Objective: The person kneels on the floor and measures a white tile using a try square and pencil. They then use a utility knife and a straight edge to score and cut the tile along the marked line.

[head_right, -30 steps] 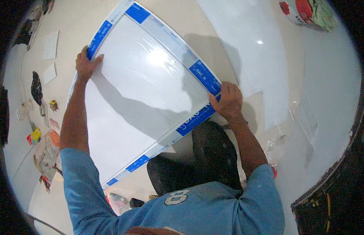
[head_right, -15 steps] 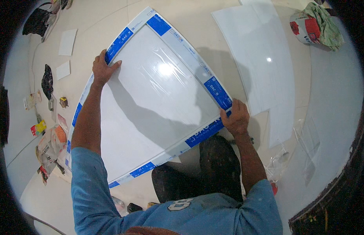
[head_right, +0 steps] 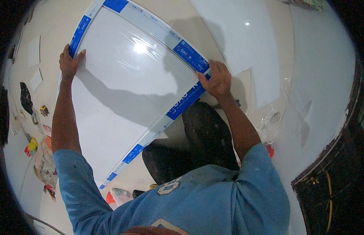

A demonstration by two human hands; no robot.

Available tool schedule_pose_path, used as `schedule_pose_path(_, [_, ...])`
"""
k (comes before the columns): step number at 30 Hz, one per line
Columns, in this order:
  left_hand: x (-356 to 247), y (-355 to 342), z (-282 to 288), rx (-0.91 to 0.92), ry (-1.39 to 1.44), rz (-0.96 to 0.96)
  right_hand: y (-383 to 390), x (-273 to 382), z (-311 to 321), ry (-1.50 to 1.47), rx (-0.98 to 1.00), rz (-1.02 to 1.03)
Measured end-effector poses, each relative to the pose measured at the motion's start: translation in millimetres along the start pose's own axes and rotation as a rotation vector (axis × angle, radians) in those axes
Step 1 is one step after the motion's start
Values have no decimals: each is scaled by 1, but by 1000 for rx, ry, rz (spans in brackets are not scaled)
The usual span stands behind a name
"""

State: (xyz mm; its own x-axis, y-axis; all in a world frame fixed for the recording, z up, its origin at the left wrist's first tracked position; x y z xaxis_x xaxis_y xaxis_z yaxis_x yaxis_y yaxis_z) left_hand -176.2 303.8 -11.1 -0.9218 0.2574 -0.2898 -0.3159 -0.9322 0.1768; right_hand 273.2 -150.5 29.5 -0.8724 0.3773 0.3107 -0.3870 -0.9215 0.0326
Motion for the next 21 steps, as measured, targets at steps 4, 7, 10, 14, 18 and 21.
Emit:
schedule_pose_path(4, [5,-4,-1,17,49,-6,1,-2,0,-22,-87,26])
schedule_pose_path(7, [8,-9,-2,34,-19,-31,6,-7,-4,-132,-92,-29])
schedule_pose_path(10, [9,-14,-5,110,37,-36,12,-9,-8,-72,-86,-98])
schedule_pose_path(14, [10,-16,-3,109,-9,-26,19,-15,-15,-272,-63,-265])
schedule_pose_path(18, [10,-17,-4,137,47,-3,19,-15,-16,-243,-112,-244])
schedule_pose_path(21, [10,-17,-2,118,47,1,17,-14,-14,-213,-142,-177])
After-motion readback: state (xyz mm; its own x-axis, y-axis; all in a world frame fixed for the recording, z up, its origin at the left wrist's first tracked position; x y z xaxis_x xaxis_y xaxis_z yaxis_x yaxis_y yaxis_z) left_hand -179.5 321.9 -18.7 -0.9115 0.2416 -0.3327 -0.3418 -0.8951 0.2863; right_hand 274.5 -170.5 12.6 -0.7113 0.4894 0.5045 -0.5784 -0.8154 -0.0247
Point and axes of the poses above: each hand's wrist, its own y-axis away from the middle knuckle, its own z-axis out of the back of the hand, x = y × z, the point moved 6 cm from there along -y, towards the middle knuckle, and after that the axes turned 10 degrees about y, right-handed, at the moved point
